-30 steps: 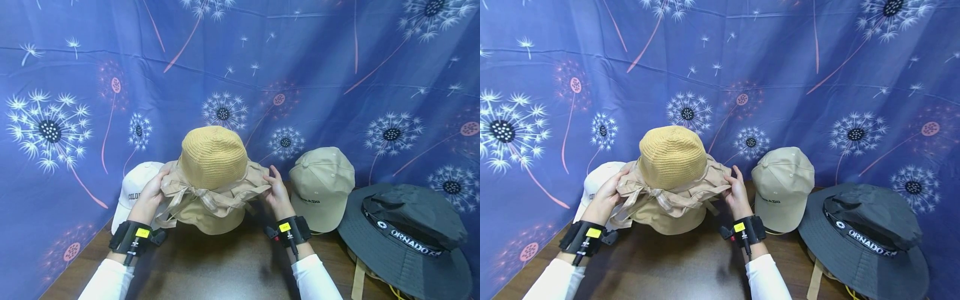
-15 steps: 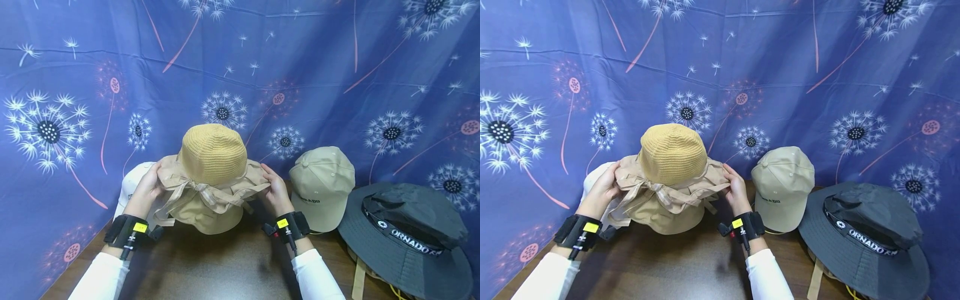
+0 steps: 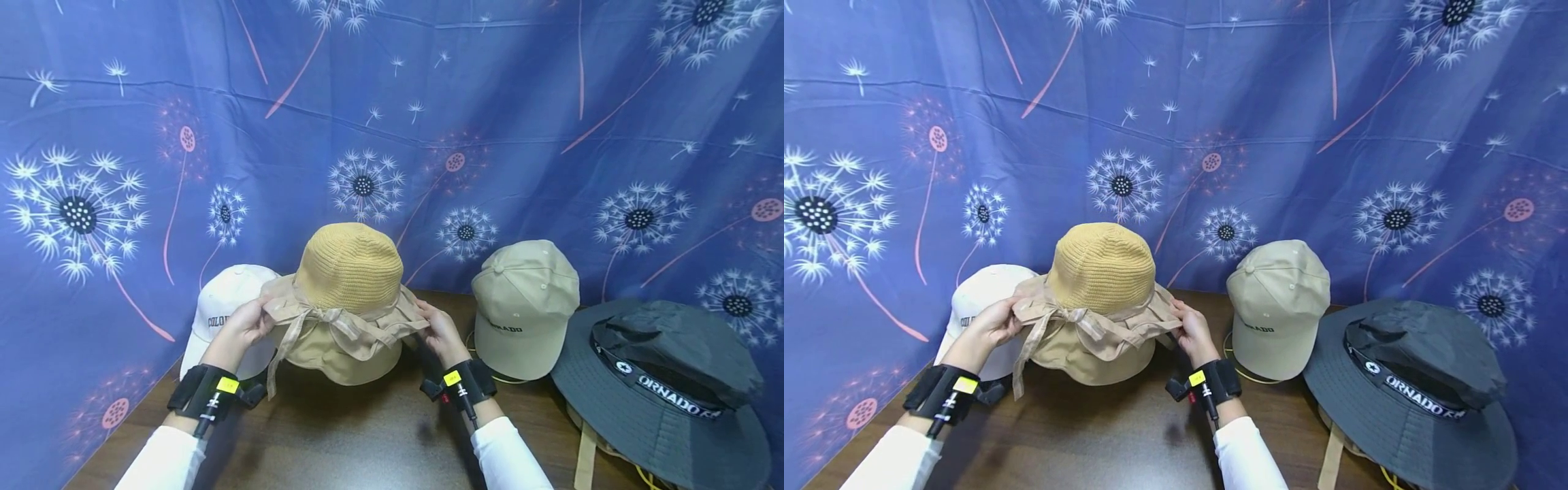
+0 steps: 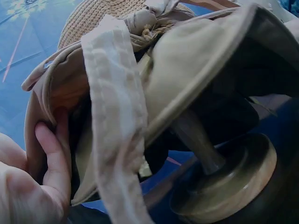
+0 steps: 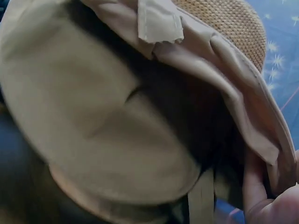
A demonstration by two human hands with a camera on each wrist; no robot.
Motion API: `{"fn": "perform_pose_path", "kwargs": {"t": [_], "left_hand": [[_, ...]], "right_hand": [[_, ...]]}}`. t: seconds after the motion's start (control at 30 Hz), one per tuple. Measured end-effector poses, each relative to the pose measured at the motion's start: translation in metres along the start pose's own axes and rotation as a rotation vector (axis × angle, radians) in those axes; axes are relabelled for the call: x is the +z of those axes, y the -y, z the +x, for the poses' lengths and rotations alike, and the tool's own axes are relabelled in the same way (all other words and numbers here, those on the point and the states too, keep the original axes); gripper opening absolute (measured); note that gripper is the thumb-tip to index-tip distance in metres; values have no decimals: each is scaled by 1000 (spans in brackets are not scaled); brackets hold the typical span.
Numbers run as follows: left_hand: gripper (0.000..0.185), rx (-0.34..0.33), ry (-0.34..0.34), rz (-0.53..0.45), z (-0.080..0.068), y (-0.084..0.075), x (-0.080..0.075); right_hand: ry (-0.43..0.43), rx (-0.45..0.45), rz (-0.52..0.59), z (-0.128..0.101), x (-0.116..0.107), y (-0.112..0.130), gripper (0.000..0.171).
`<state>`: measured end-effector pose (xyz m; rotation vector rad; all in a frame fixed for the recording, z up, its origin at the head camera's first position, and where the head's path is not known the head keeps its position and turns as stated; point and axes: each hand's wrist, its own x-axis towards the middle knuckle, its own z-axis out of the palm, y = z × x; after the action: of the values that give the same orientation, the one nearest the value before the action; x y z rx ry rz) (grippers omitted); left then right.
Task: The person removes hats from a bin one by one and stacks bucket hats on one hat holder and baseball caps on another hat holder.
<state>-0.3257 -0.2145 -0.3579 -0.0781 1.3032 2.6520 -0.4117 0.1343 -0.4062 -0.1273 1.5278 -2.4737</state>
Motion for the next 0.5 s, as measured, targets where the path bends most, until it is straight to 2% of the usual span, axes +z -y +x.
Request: {"fn": "perform_pose_path", "kwargs": {"t": [0.13,0.23,0.33,0.43,0.47,0.5], "left_hand": [[37,30,-56,36,0,9,0],[36,59,-103,113,2,15,2],[35,73,-192,245,1,18,4],[22,101,-303,383,-4,19,10],[26,121,-338,436,-7,19,12],[39,150,-377,504,-11,19,14]], "right_hand": [[-6,18,-20,0,-5,-12,52],[-14,23,-31,-1,-7,-18,53],[-32,28,-62,-2,-7,-20,52],[-50,24,-134,-5,-7,-18,50],[-55,19,-165,-6,-6,-17,49],[-63,18,-192,-7,-6,-16,49]]}}
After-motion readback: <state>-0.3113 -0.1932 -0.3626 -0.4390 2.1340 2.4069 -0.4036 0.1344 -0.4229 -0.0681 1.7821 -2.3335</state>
